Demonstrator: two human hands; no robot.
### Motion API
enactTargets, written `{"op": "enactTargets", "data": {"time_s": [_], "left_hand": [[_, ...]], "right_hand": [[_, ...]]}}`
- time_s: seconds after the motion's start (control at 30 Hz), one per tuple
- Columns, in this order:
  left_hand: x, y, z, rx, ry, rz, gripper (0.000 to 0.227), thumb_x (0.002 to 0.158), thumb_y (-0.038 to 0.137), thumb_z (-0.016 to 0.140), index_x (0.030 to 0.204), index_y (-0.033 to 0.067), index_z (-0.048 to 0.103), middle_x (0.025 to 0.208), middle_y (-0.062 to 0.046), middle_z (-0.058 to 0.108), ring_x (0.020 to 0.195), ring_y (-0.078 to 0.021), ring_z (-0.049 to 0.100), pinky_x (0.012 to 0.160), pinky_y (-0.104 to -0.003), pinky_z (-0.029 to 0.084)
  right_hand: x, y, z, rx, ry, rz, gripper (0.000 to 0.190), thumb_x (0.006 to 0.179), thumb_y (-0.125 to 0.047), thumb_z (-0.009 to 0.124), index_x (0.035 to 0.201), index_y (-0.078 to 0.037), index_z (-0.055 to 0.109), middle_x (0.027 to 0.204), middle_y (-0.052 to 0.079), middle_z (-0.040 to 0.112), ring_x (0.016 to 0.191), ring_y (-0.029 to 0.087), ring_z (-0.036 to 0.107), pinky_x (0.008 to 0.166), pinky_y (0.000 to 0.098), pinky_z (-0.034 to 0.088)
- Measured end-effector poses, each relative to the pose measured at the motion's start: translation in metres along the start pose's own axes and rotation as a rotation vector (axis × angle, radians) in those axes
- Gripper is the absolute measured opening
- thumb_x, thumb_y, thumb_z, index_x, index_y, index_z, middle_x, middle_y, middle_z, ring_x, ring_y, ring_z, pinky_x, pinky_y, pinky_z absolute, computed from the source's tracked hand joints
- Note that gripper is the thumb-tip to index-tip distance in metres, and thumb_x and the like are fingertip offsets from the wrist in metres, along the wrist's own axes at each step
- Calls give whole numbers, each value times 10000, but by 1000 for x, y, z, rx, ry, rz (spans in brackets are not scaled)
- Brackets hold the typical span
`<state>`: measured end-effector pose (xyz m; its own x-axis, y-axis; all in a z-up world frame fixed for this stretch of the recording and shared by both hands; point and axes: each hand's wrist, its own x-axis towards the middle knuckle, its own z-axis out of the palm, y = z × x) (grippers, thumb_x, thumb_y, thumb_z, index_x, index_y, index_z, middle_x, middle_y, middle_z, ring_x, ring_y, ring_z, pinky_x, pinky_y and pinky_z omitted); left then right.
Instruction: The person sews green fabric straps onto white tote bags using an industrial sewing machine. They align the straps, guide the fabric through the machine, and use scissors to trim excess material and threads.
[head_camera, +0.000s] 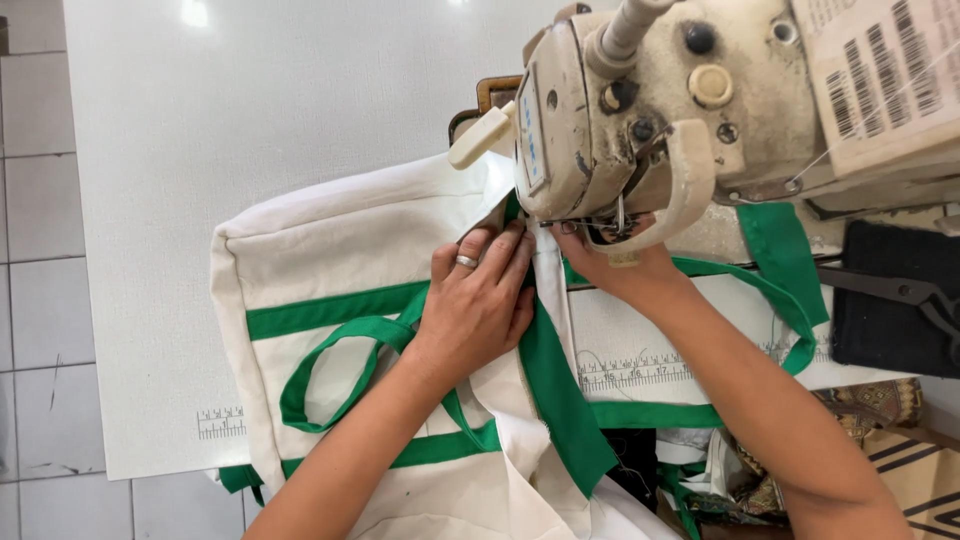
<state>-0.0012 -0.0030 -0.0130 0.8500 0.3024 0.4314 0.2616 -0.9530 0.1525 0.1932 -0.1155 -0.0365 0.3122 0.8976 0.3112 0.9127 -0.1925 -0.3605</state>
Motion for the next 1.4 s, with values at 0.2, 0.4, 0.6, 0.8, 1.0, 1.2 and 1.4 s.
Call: {"op": "enactTargets", "data": {"time_s": [0.2, 0.4, 0.6, 0.8, 1.0, 1.2, 1.4], "left_hand": [[-3, -2, 8, -1, 33, -17, 591, 833, 339, 630, 1369, 93, 598, 1357, -85, 564, 1228, -276, 518, 921, -402, 325], [-6, -1, 11, -2, 27, 0, 605, 817, 344, 637, 1368, 97, 597, 1351, -83, 567, 1236, -281, 518, 910, -399, 330], [-2, 2, 0, -18, 33, -67, 533, 807, 320, 627, 1300, 116, 614, 1427, -147, 509, 1235, -311, 489, 916, -394, 322], [1, 2, -2, -33, -24, -94, 534, 794, 327, 696, 1282, 128, 615, 1429, -188, 495, 1210, -349, 467, 928, -425, 311], [-4, 2, 8, 2, -69, -83, 535, 824, 368, 645, 1314, 171, 559, 1437, -112, 480, 1219, -311, 434, 930, -414, 293], [-6, 3, 10, 1, -36, -90, 543, 797, 361, 691, 1292, 169, 578, 1446, -182, 471, 1217, -341, 450, 926, -415, 298], [-7, 3, 4, -16, -18, -108, 576, 789, 368, 679, 1324, 172, 595, 1423, -149, 483, 1224, -342, 455, 946, -436, 322]], "right_hand": [[13, 29, -49, 132, -343, -225, 174, 917, -380, 723, 956, -231, 803, 968, 69, 791, 915, 319, 740, 682, 435, 579], [11, -4, -26, 415, -102, -153, 88, 835, -87, 822, 899, -93, 761, 1054, 133, 770, 1015, 280, 733, 806, 449, 591], [6, -32, -18, 404, -28, -271, 331, 907, -373, 758, 1200, -223, 723, 1395, 55, 658, 1272, 268, 636, 1047, 409, 520], [-5, -21, -19, 66, 33, -145, 199, 957, -441, 683, 1103, -324, 750, 933, 56, 775, 834, 327, 742, 742, 435, 591], [14, -2, -2, 196, -45, 63, 221, 971, -336, 712, 1110, -165, 732, 1104, 115, 773, 1109, 305, 712, 981, 492, 529], [58, -60, -62, 243, -266, 237, 437, 1002, -355, 669, 1281, -19, 700, 1312, 270, 661, 1232, 410, 616, 1077, 600, 435], [55, -65, -49, 286, -385, 345, 632, 1045, -358, 538, 1544, -7, 375, 1594, 235, 383, 1444, 397, 368, 1214, 493, 273]]}}
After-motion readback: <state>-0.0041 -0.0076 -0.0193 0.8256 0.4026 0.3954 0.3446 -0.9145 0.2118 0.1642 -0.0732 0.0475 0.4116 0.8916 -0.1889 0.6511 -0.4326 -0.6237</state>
